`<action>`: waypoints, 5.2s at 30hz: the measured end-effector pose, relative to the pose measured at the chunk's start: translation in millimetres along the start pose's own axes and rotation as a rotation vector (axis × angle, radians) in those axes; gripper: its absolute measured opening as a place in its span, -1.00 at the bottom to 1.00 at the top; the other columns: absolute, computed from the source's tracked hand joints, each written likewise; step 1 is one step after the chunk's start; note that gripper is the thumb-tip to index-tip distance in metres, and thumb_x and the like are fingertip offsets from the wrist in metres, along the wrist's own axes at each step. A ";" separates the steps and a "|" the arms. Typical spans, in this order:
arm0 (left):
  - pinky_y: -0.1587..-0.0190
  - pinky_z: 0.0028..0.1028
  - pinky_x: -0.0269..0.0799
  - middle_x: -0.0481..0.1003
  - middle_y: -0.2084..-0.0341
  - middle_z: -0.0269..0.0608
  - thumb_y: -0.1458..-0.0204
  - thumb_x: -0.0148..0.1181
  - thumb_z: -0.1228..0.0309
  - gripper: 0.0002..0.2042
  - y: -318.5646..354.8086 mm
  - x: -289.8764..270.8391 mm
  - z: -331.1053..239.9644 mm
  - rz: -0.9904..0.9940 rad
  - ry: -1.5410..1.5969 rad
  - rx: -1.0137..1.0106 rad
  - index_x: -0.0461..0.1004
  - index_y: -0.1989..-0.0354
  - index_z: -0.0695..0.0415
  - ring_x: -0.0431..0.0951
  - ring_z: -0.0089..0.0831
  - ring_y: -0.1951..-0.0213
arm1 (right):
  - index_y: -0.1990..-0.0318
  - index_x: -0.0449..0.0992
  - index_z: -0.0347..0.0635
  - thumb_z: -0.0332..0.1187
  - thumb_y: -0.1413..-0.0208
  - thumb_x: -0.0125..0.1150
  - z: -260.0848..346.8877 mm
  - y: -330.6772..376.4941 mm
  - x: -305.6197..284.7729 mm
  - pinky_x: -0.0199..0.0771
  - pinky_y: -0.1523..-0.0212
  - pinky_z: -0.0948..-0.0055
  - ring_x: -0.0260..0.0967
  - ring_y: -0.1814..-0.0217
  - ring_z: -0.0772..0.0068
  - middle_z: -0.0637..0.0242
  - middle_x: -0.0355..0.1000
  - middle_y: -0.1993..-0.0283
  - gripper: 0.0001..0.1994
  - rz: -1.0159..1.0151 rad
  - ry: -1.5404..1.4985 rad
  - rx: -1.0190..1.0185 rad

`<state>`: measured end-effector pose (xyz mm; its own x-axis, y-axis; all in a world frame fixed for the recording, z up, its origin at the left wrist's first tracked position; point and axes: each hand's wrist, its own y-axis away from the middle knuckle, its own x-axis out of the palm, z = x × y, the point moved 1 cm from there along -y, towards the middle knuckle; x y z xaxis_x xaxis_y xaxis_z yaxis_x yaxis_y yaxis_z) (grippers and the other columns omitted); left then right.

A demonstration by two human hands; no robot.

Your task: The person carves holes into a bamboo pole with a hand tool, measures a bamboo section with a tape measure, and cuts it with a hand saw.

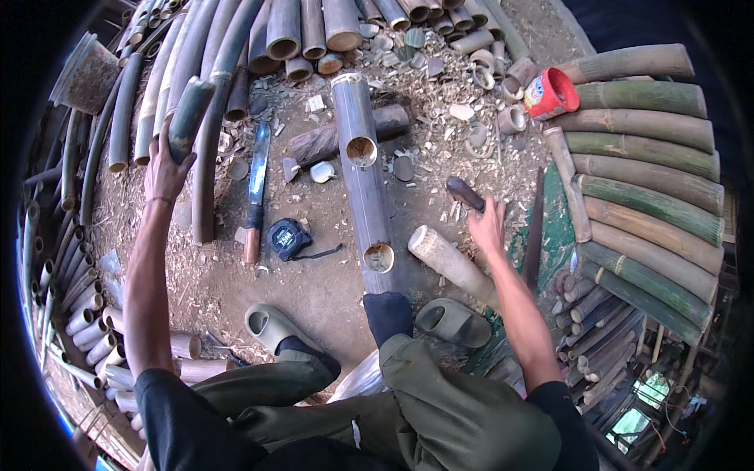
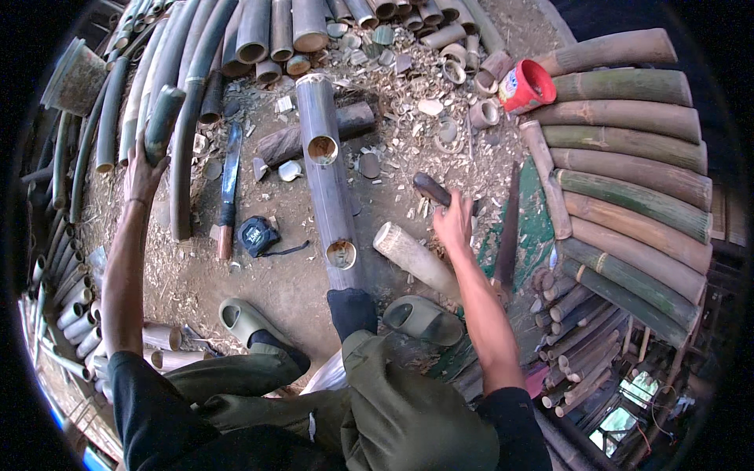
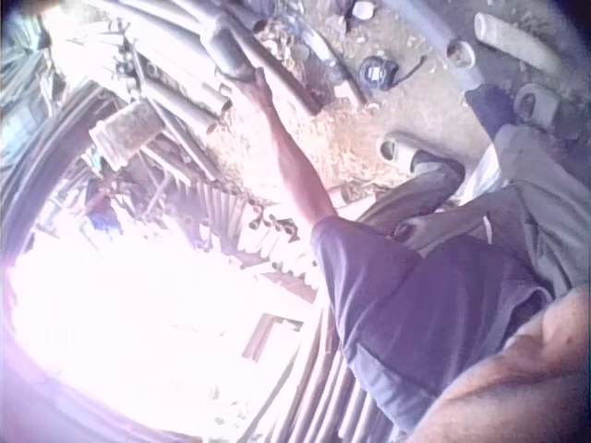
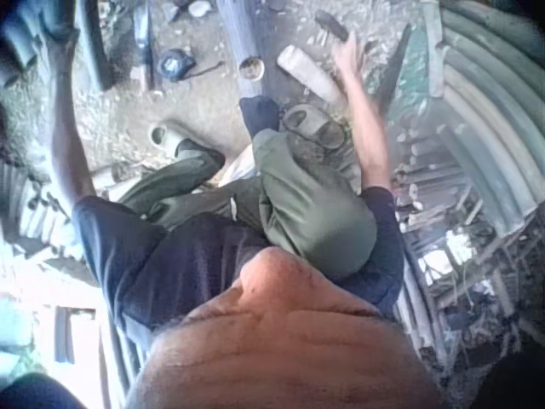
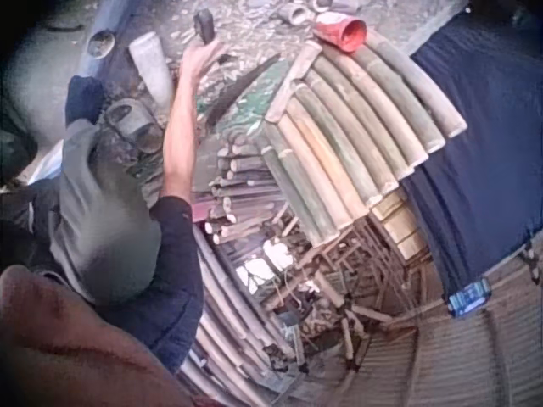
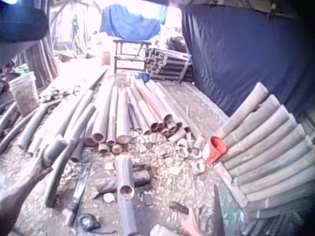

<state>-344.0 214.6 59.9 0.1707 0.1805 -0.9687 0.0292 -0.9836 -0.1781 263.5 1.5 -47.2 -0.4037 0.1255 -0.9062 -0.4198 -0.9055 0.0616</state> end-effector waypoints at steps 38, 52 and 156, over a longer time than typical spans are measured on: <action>0.59 -0.39 0.22 0.32 0.76 -0.30 -0.23 -0.01 0.02 -0.46 216.6 139.8 -347.8 1.212 1.072 -0.680 0.38 0.62 0.26 0.33 -0.54 0.63 | 0.02 0.40 -0.32 -0.41 0.04 0.19 91.2 33.8 7.5 0.43 0.26 -0.03 0.44 0.24 -0.28 -0.17 0.48 0.31 -0.62 0.911 -0.218 -0.015; 0.50 -0.52 0.21 0.25 0.64 -0.45 -0.24 -0.06 0.32 -0.76 187.7 157.5 -327.7 0.986 1.919 -1.517 0.44 0.17 0.25 0.24 -0.56 0.59 | 0.29 0.53 -0.24 -0.41 0.01 0.16 166.1 -67.5 37.2 0.51 0.38 0.14 0.54 0.39 0.03 0.07 0.51 0.51 -0.85 1.256 0.174 -0.559; 0.32 -0.19 0.54 0.58 0.51 -0.06 0.25 0.28 0.31 -0.80 75.8 72.1 -269.0 1.179 0.039 0.364 0.55 0.45 0.14 0.63 -0.09 0.41 | 0.04 0.38 -0.24 -0.21 -0.31 -0.06 151.5 42.1 84.4 0.65 0.28 0.27 0.57 0.35 0.18 0.01 0.54 0.12 -0.73 0.908 -1.830 1.156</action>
<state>-64.6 152.5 23.2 -0.0633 -0.8225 -0.5653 -0.4374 -0.4863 0.7565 88.6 35.4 -57.7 -0.4405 0.6624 0.6060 0.3665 -0.4835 0.7949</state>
